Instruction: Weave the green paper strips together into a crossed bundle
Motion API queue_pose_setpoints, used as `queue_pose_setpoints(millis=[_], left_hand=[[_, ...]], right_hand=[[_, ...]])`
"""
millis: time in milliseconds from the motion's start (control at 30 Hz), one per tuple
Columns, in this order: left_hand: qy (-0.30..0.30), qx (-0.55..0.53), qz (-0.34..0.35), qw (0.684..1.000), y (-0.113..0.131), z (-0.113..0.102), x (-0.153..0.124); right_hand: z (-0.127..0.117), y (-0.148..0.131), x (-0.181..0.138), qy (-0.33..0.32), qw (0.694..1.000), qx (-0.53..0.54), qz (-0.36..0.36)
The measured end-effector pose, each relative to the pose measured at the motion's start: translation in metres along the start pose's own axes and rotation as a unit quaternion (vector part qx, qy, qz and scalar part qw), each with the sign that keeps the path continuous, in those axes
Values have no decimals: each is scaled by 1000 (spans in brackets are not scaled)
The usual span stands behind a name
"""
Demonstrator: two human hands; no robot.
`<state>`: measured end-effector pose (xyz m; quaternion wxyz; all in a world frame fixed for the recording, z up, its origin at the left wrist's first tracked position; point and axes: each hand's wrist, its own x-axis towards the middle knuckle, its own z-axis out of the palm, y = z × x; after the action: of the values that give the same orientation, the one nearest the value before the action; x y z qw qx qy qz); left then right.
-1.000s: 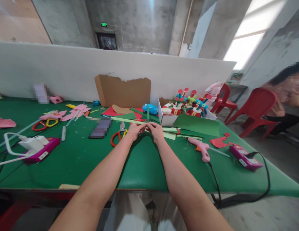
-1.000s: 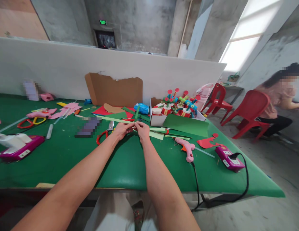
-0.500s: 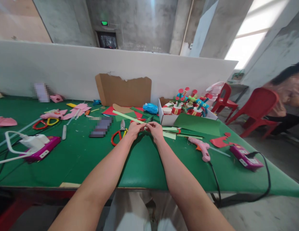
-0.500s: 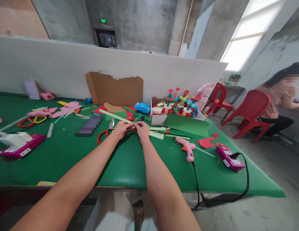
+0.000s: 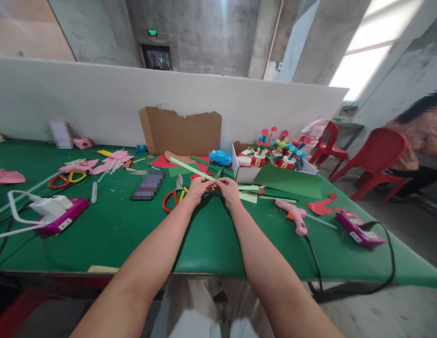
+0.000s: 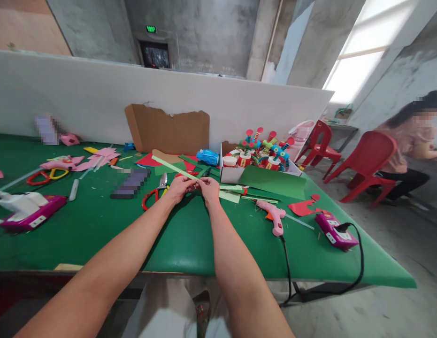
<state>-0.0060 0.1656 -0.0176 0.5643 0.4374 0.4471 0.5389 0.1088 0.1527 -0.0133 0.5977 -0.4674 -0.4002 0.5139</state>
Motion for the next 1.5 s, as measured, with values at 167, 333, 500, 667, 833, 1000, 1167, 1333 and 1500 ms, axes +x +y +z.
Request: queue_pose_setpoints(millis=[167, 333, 500, 667, 833, 1000, 1167, 1333, 1500], left_hand=[[-3, 3, 0, 1000, 0, -1, 1], [-17, 14, 10, 1000, 0, 0, 0], [-31, 45, 25, 998, 0, 0, -2], [-34, 58, 37, 997, 0, 0, -2], [-47, 92, 49, 993, 2, -1, -3], [-46, 128, 52, 989, 3, -2, -5], [-47, 125, 59, 989, 4, 0, -8], [-47, 141, 49, 988, 6, 2, -10], [-41, 170, 45, 983, 7, 3, -10]], right_hand=[[-2, -1, 0, -9, 1000, -13, 0], [-6, -3, 0, -20, 999, -24, 13], [-8, -1, 2, -8, 999, -44, -3], [-8, -1, 2, -7, 999, -33, -2], [-8, -2, 0, -1, 1000, -18, 10], [-6, -1, -2, 8, 1000, -17, 9], [-6, 1, -2, 9, 999, -38, -15], [-6, 2, -2, 19, 998, -56, -16], [-7, 3, -2, 25, 997, -74, -24]])
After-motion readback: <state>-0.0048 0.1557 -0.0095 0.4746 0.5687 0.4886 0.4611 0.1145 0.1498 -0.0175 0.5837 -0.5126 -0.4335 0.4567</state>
